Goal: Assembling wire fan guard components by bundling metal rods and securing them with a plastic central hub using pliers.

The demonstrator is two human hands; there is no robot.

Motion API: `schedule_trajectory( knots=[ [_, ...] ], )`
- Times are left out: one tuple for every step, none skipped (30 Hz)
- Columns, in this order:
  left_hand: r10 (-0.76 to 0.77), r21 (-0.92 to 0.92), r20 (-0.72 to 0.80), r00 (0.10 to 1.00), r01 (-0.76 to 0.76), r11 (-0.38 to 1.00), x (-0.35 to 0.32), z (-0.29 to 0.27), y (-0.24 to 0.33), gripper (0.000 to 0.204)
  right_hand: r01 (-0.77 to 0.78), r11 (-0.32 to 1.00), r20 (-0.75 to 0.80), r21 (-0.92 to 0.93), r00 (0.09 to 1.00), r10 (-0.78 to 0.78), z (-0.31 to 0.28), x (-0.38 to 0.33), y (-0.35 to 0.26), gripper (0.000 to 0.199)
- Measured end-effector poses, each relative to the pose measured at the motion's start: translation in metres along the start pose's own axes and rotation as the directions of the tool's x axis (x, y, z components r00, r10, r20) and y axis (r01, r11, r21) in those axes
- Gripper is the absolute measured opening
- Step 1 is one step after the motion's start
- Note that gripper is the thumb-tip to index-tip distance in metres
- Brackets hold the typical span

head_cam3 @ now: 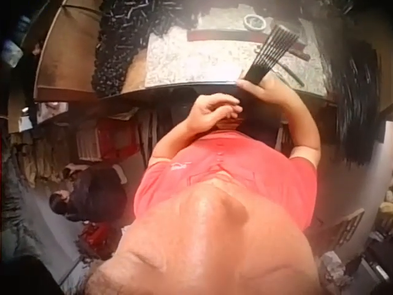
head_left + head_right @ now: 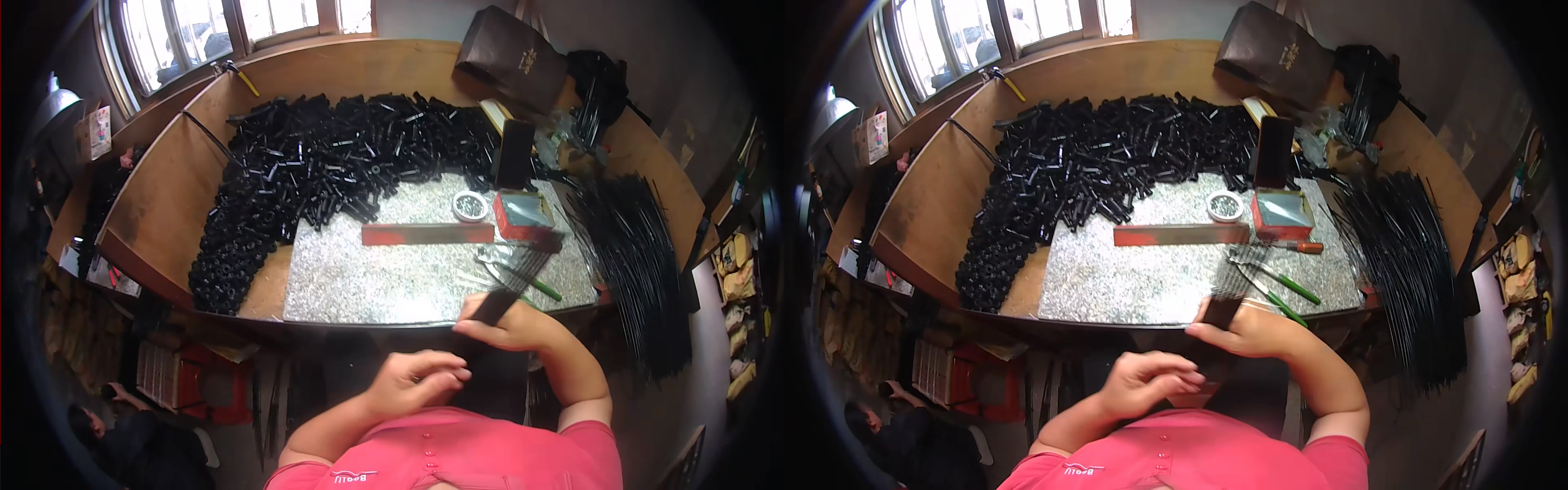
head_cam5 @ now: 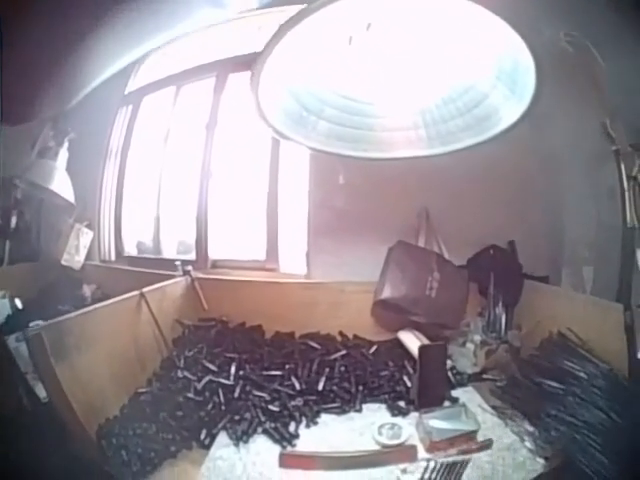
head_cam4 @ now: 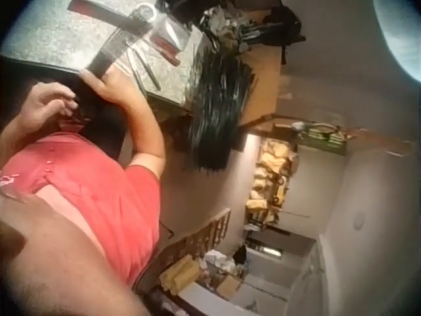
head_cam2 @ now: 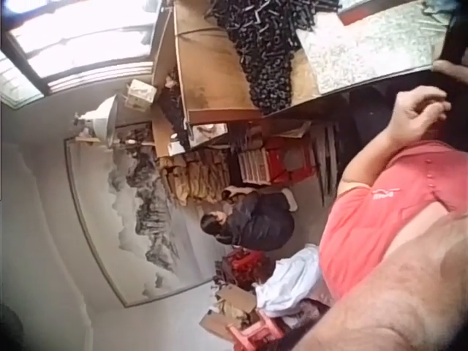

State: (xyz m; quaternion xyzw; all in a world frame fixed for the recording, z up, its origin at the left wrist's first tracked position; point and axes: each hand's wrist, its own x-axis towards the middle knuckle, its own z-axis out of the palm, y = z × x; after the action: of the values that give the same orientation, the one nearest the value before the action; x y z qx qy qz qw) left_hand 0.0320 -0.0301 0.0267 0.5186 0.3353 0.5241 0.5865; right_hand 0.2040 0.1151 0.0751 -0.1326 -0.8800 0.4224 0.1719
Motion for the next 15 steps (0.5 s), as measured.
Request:
schedule_trajectory(
  knots=[
    [0.070, 0.094, -0.090, 0.993, -0.062, 0.994, -0.003, -0.002, 0.009, 0.020, -0.022, 1.000, 0.002, 0.016, 1.000, 0.022, 0.010, -0.002, 0.006, 0.020],
    [0.145, 0.194, -0.171, 0.974, -0.111, 0.975, -0.003, -0.005, 0.020, 0.018, -0.054, 0.997, 0.078, 0.059, 0.996, 0.049, 0.016, -0.003, 0.011, 0.019],
    [0.209, 0.257, -0.248, 0.946, -0.144, 0.956, -0.004, -0.011, 0.029, 0.016, -0.092, 0.990, 0.173, 0.111, 0.982, 0.072, 0.024, 0.002, 0.018, 0.019],
    [0.272, 0.325, -0.318, 0.908, -0.166, 0.931, -0.003, -0.017, 0.036, 0.015, -0.121, 0.983, 0.195, 0.137, 0.976, 0.093, 0.033, 0.004, 0.026, 0.019],
    [0.324, 0.363, -0.356, 0.876, -0.190, 0.912, -0.003, -0.020, 0.042, 0.016, -0.066, 0.992, 0.185, 0.108, 0.982, 0.046, 0.039, 0.005, 0.030, 0.022],
    [0.377, 0.405, -0.390, 0.840, -0.211, 0.890, -0.001, -0.020, 0.046, 0.017, -0.009, 0.997, 0.175, 0.076, 0.985, -0.004, 0.043, 0.004, 0.033, 0.025],
    [0.360, 0.395, -0.401, 0.843, -0.196, 0.897, 0.003, -0.018, 0.049, 0.017, -0.023, 0.996, 0.183, 0.090, 0.983, 0.006, 0.045, 0.002, 0.033, 0.025],
    [0.392, 0.408, -0.413, 0.822, -0.218, 0.887, 0.008, -0.018, 0.054, 0.017, -0.062, 0.994, 0.209, 0.093, 0.977, 0.042, 0.044, 0.003, 0.033, 0.023],
    [0.424, 0.421, -0.425, 0.800, -0.241, 0.875, 0.014, -0.018, 0.058, 0.017, -0.101, 0.990, 0.236, 0.095, 0.969, 0.076, 0.042, 0.003, 0.031, 0.022],
    [0.421, 0.421, -0.435, 0.796, -0.233, 0.877, 0.019, -0.019, 0.060, 0.017, -0.134, 0.987, 0.265, 0.092, 0.958, 0.105, 0.040, 0.004, 0.030, 0.021],
    [0.464, 0.455, -0.404, 0.788, -0.267, 0.850, 0.026, -0.020, 0.063, 0.020, -0.133, 0.986, 0.275, 0.096, 0.956, 0.102, 0.037, 0.006, 0.026, 0.021],
    [0.507, 0.488, -0.370, 0.779, -0.301, 0.819, 0.032, -0.020, 0.064, 0.022, -0.141, 0.984, 0.293, 0.106, 0.950, 0.104, 0.033, 0.007, 0.021, 0.022],
    [0.548, 0.521, -0.336, 0.766, -0.333, 0.786, 0.036, -0.020, 0.066, 0.024, -0.147, 0.982, 0.312, 0.117, 0.944, 0.104, 0.031, 0.009, 0.017, 0.022],
    [0.548, 0.526, -0.347, 0.761, -0.326, 0.786, 0.042, -0.018, 0.069, 0.024, -0.152, 0.980, 0.332, 0.128, 0.938, 0.102, 0.031, 0.011, 0.015, 0.022],
    [0.559, 0.544, -0.295, 0.775, -0.345, 0.765, 0.049, -0.011, 0.073, 0.027, -0.146, 0.981, 0.341, 0.127, 0.935, 0.095, 0.035, 0.011, 0.017, 0.022]
  ],
)
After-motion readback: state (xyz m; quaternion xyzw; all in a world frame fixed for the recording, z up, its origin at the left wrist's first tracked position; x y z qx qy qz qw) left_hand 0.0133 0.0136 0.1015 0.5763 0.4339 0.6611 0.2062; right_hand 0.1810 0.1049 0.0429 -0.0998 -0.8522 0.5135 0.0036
